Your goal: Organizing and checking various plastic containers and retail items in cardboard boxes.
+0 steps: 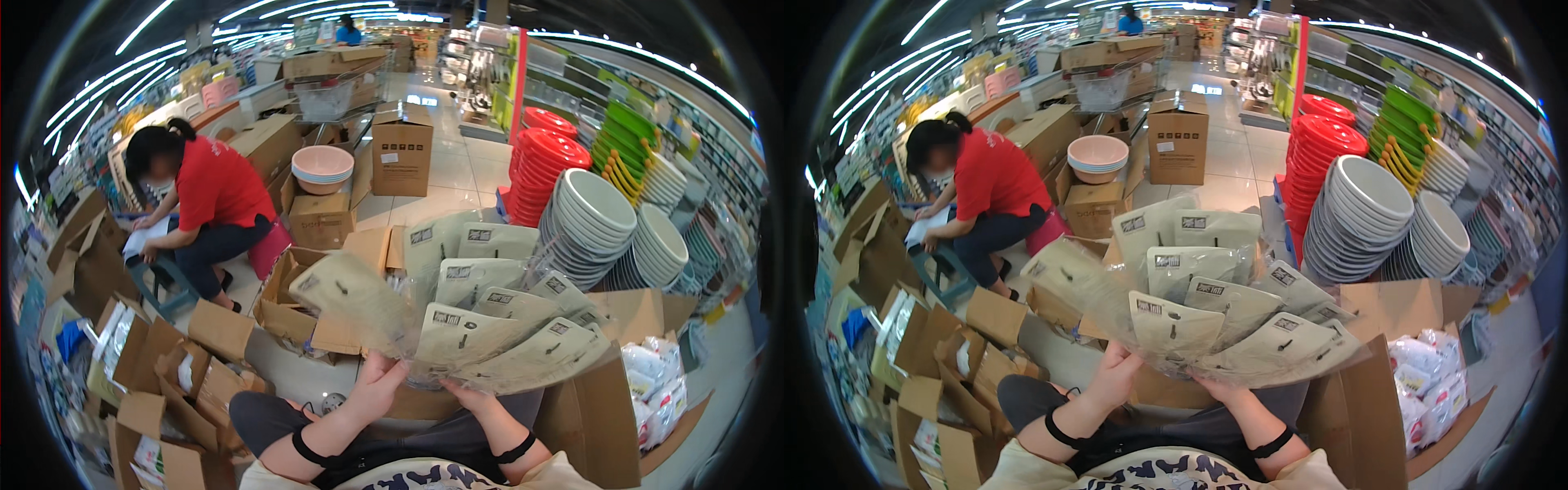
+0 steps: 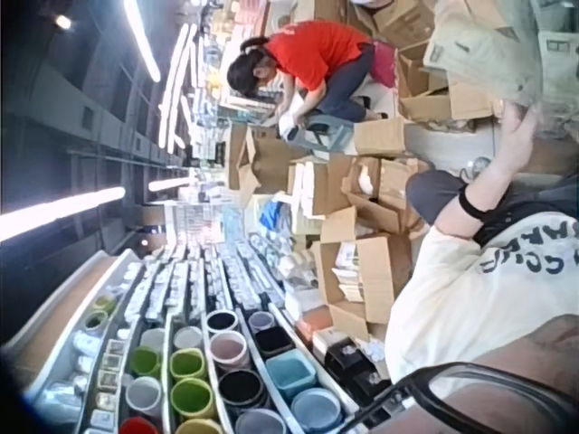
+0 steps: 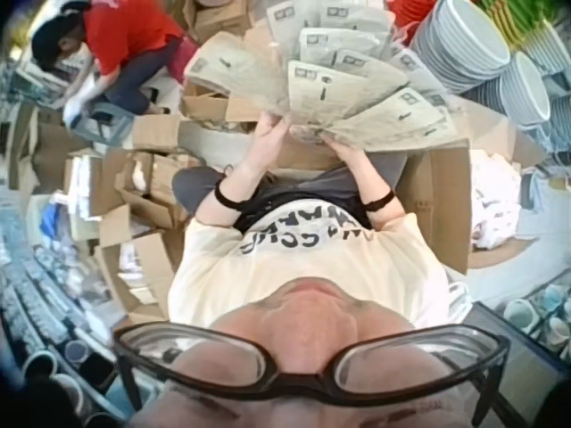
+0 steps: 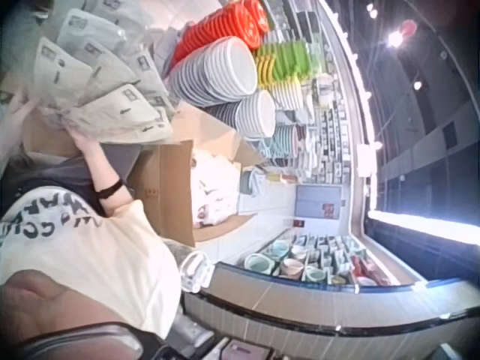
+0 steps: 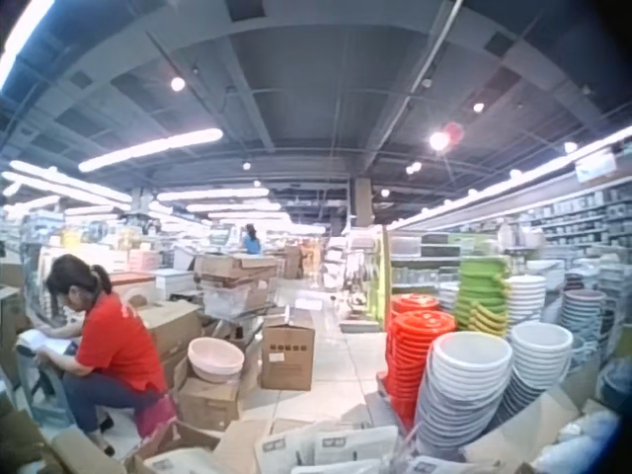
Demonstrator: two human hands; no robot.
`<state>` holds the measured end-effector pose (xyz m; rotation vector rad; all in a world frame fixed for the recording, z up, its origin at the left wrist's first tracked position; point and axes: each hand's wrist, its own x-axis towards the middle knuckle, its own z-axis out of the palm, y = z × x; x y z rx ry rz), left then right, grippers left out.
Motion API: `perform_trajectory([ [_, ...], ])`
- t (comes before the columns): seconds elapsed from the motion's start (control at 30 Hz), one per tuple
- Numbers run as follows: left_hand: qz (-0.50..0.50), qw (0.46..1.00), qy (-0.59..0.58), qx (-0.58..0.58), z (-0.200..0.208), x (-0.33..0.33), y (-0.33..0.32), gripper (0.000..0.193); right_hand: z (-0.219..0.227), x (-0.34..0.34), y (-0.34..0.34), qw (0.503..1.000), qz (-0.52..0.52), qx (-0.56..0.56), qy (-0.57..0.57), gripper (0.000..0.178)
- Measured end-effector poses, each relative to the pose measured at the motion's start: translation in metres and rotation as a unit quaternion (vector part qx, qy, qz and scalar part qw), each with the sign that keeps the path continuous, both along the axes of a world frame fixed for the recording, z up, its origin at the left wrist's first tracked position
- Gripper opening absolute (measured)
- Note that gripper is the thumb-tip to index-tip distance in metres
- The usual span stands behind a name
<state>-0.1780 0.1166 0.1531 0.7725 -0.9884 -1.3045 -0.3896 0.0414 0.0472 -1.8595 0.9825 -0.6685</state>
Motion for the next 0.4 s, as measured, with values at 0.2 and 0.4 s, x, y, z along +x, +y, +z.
perform_trajectory([
  [0.2,0.011,1.000,0.009,0.002,-0.020,-0.002,-0.007,0.032,-0.009,-0.001,-0.003,0.995,0.001,-0.009,-0.096,0.062],
  [0.4,0.042,0.993,-0.098,0.042,-0.015,0.008,-0.001,0.034,-0.104,-0.017,0.013,0.973,0.018,0.126,-0.194,0.079],
])
